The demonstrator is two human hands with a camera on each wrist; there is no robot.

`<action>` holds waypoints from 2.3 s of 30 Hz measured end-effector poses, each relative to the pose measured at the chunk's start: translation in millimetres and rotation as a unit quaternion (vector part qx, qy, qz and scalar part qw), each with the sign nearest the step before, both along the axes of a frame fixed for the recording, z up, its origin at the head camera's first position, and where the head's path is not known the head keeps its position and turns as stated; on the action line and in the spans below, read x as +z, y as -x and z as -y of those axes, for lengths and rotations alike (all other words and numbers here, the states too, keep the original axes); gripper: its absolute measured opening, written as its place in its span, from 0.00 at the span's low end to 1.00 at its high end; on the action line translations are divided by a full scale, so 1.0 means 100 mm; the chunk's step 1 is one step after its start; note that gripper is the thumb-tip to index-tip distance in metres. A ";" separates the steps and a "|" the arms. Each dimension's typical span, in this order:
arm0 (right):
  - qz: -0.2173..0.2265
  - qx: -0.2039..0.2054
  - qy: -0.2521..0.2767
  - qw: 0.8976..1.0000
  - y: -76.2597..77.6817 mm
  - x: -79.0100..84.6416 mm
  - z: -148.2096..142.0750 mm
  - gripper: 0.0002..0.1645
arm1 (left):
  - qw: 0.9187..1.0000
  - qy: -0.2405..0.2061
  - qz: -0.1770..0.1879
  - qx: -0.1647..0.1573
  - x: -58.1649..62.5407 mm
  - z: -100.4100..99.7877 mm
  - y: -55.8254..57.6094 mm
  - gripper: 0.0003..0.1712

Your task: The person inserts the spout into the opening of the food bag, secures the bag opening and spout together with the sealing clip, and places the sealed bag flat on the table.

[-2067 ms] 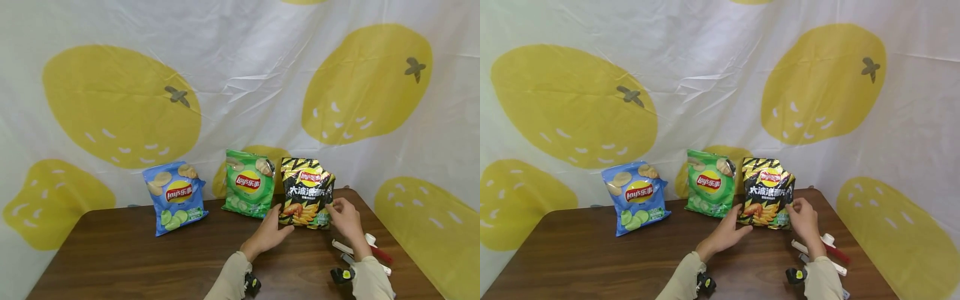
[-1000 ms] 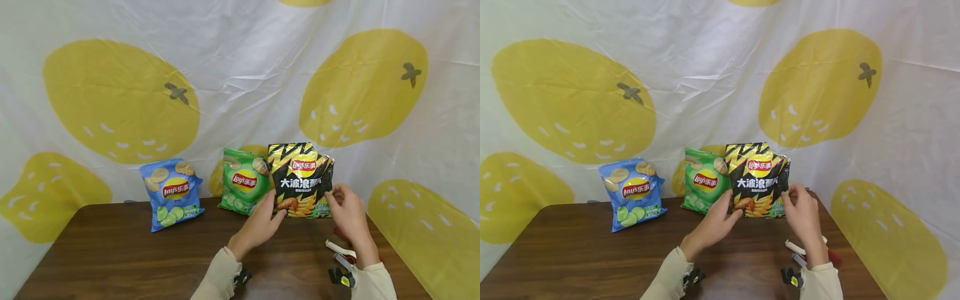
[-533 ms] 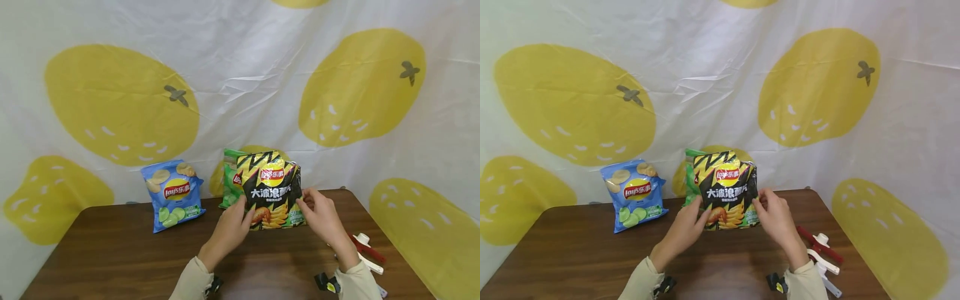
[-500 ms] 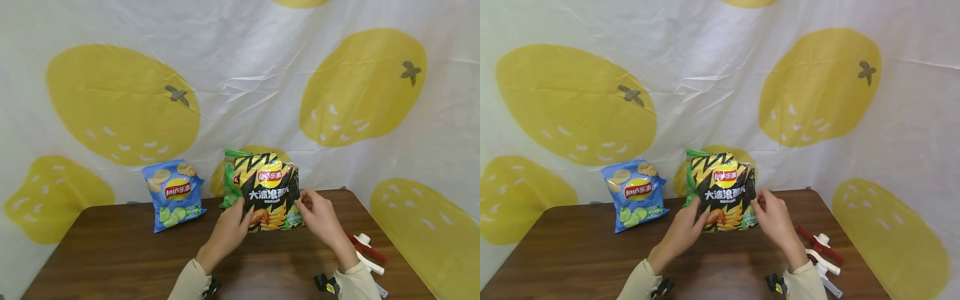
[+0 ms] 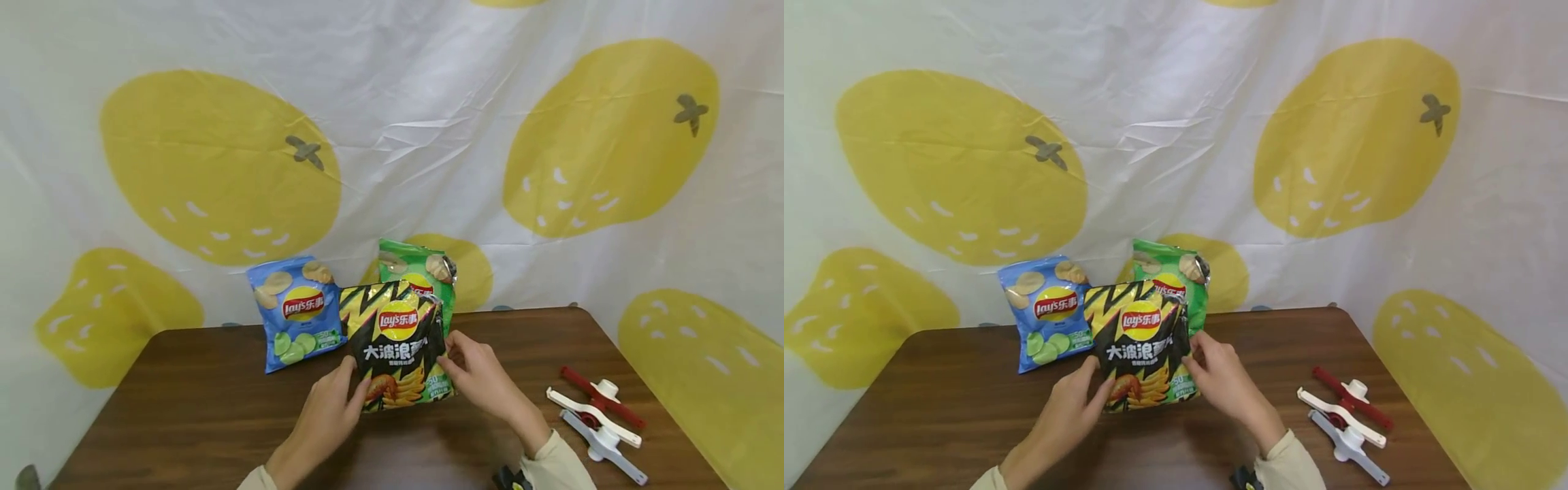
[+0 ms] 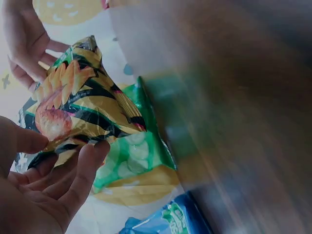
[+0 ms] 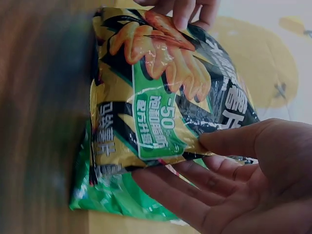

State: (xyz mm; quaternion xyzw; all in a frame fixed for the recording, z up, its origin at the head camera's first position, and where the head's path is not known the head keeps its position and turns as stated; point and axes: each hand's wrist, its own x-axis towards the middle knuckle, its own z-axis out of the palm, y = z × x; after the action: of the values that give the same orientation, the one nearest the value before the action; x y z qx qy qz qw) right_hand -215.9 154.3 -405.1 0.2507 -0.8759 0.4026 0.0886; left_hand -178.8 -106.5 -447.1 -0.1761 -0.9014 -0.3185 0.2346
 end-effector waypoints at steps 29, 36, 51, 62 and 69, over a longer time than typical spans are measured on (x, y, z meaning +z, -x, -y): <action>-0.049 -0.099 -0.106 0.988 -0.59 -0.34 -1.14 0.12 | 0.988 0.042 0.138 -0.059 -0.23 0.33 -0.32 0.09; -0.041 -0.212 -0.151 0.965 -0.73 -0.37 -1.82 0.13 | 0.983 0.066 0.165 -0.050 -0.18 0.35 -0.27 0.13; 0.067 -0.211 -0.253 0.942 -0.80 -0.59 -2.06 0.22 | 0.989 0.093 0.109 -0.025 0.12 0.27 -0.43 0.08; -0.015 -0.109 -0.179 0.978 -0.74 -0.77 -1.94 0.21 | 0.992 0.070 0.068 -0.080 0.25 0.04 -0.44 0.08; -0.065 -0.043 -0.107 0.991 -0.59 -0.68 -1.65 0.17 | 0.993 0.069 0.030 -0.094 0.28 -0.04 -0.36 0.08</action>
State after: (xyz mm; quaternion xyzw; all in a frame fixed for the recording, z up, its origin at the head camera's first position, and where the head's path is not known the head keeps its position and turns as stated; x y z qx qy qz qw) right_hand -157.0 319.0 -473.5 0.2465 -0.9162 0.2857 0.1350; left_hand -142.4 -102.2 -419.0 -0.2662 -0.9073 -0.2814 0.1633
